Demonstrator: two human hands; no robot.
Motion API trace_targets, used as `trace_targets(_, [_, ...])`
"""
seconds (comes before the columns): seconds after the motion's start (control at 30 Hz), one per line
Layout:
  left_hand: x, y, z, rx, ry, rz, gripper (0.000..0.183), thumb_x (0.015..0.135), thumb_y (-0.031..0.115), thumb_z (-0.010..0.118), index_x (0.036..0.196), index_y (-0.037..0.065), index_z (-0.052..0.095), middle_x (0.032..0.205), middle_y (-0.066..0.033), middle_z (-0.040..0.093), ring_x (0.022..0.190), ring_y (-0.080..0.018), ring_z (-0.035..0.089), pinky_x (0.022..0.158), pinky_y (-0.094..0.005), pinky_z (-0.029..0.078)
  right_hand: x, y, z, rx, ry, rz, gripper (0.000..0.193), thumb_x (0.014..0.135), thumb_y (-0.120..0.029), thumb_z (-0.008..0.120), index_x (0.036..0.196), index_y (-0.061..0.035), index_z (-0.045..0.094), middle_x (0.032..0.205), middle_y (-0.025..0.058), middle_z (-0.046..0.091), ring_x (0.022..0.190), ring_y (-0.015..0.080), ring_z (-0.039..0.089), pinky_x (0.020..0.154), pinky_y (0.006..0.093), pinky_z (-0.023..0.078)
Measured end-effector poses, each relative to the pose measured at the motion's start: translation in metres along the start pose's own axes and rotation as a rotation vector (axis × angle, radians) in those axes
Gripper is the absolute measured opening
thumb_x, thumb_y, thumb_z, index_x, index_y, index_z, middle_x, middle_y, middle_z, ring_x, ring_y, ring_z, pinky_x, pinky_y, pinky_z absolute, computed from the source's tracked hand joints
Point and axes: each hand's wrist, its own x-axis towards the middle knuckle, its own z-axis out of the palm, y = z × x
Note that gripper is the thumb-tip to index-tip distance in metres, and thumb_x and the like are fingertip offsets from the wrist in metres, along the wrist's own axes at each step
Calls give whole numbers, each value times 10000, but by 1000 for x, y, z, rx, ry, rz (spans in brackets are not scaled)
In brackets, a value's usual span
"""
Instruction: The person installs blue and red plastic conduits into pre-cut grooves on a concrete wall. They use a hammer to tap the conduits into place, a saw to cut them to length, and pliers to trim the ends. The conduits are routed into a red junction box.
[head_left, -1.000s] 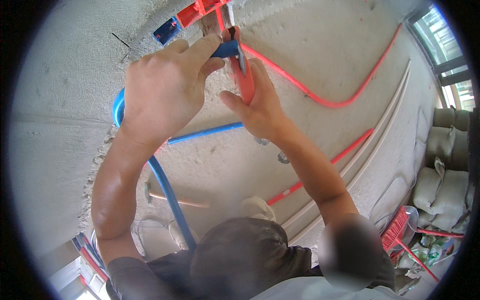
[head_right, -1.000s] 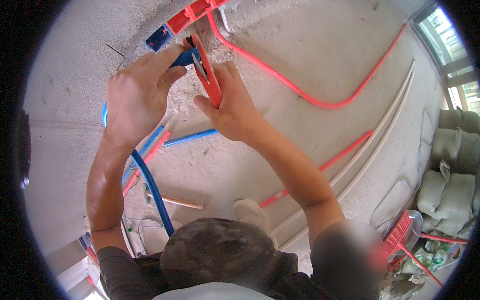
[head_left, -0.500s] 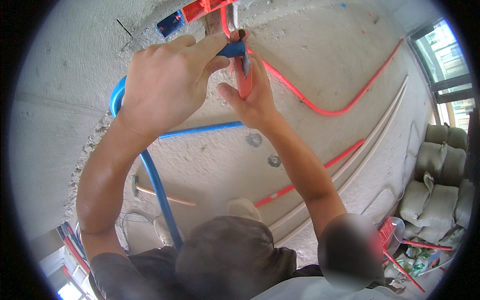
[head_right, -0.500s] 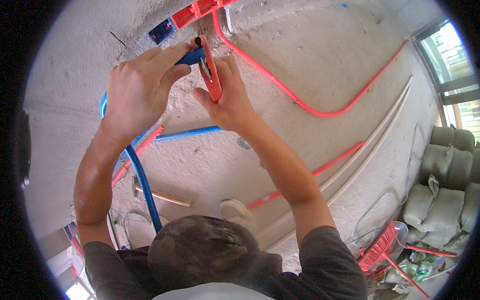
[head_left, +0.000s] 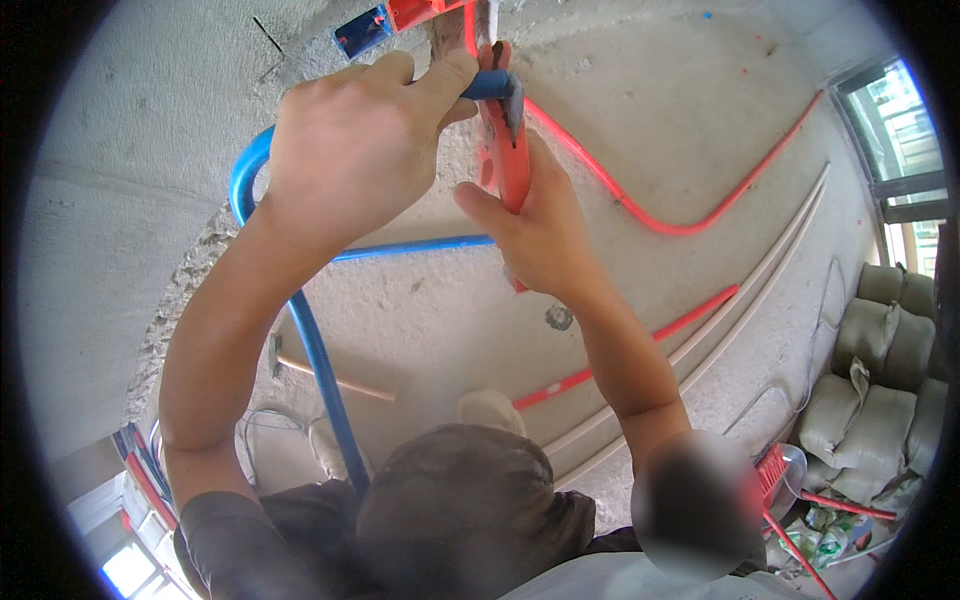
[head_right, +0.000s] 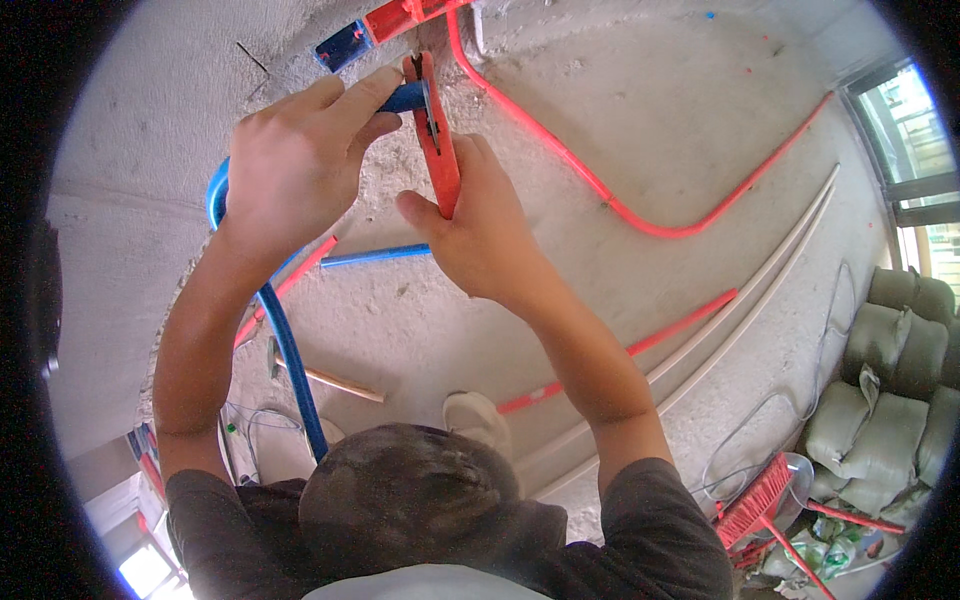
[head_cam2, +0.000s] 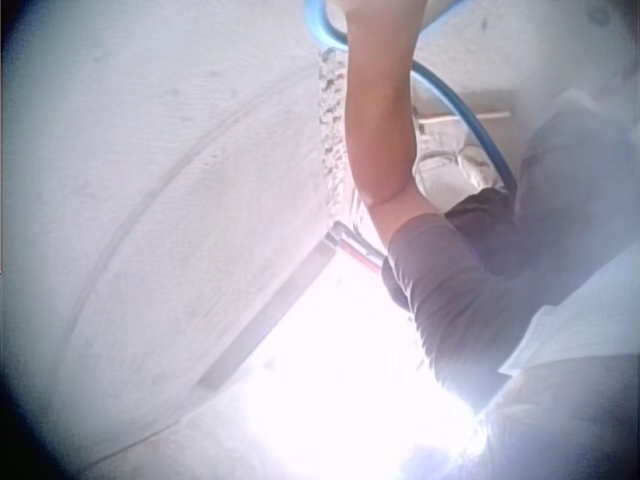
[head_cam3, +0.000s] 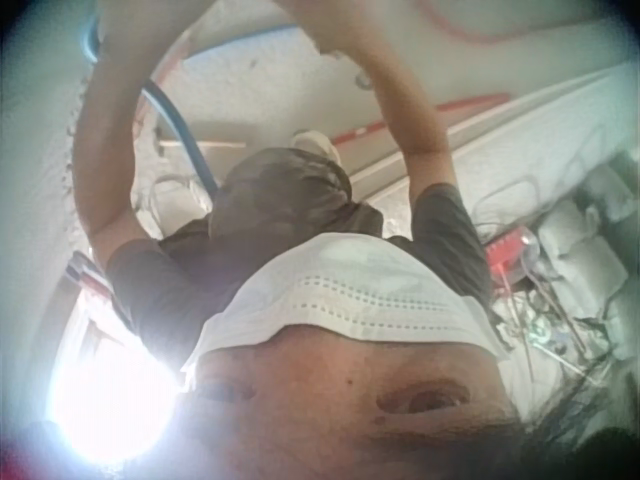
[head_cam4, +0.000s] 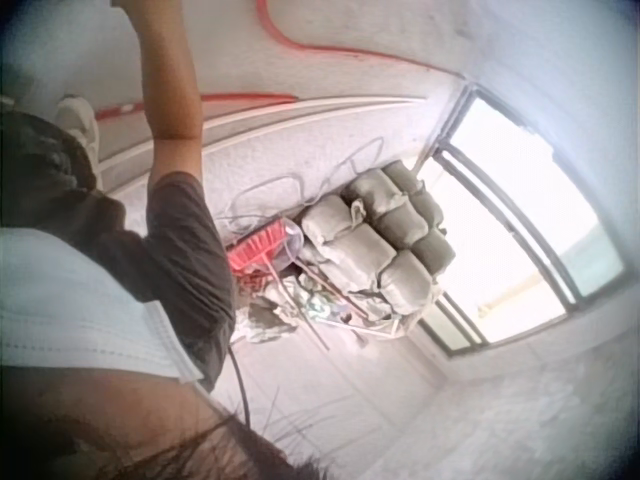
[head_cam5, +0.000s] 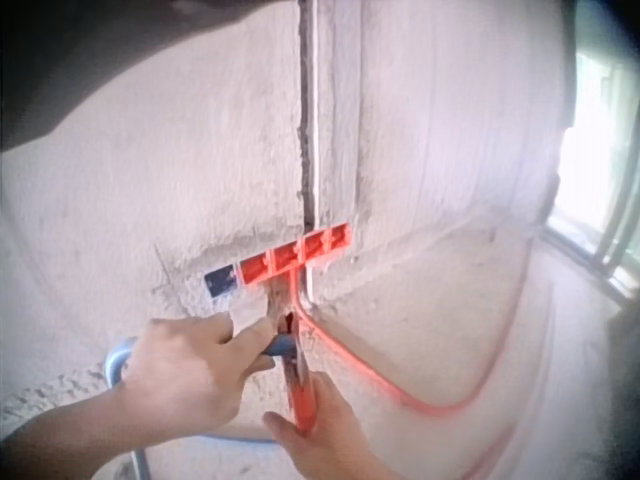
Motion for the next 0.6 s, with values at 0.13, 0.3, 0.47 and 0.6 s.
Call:
trace_targets(0.13, [-5,1,3,7,7,-16,347,935,254,781,1267,164,734,756,-61,623,606,-263,657,534,-392,508,-6,-15,-6,-62,-46,107,560,899,-184,784,1352,54,558,1218,266,611,1151,455,605,1022,494,479])
trace_targets(0.3, [-2,5,1,-21,-12,-59,334,940,244,776,1263,171,737,767,-67,631,630,-279,665,560,-391,519,-7,-22,-8,-42,-28,102,551,907,-184,779,1350,56,557,1251,280,586,1161,458,599,1032,484,478])
trace_targets(0.47, [-2,5,-6,-80,-49,-91,309,943,217,771,1245,158,741,798,-81,656,668,-297,682,585,-406,525,-7,-12,-1,17,-11,45,532,914,-176,777,1343,43,552,1263,258,534,1167,444,579,1021,477,478])
trace_targets(0.6, [1,2,-16,-106,-116,-93,313,944,181,769,1251,135,737,848,-109,695,710,-325,696,626,-421,537,-1,-6,4,-53,22,-75,508,899,-169,788,1302,32,553,1200,231,524,1132,436,570,1003,482,479])
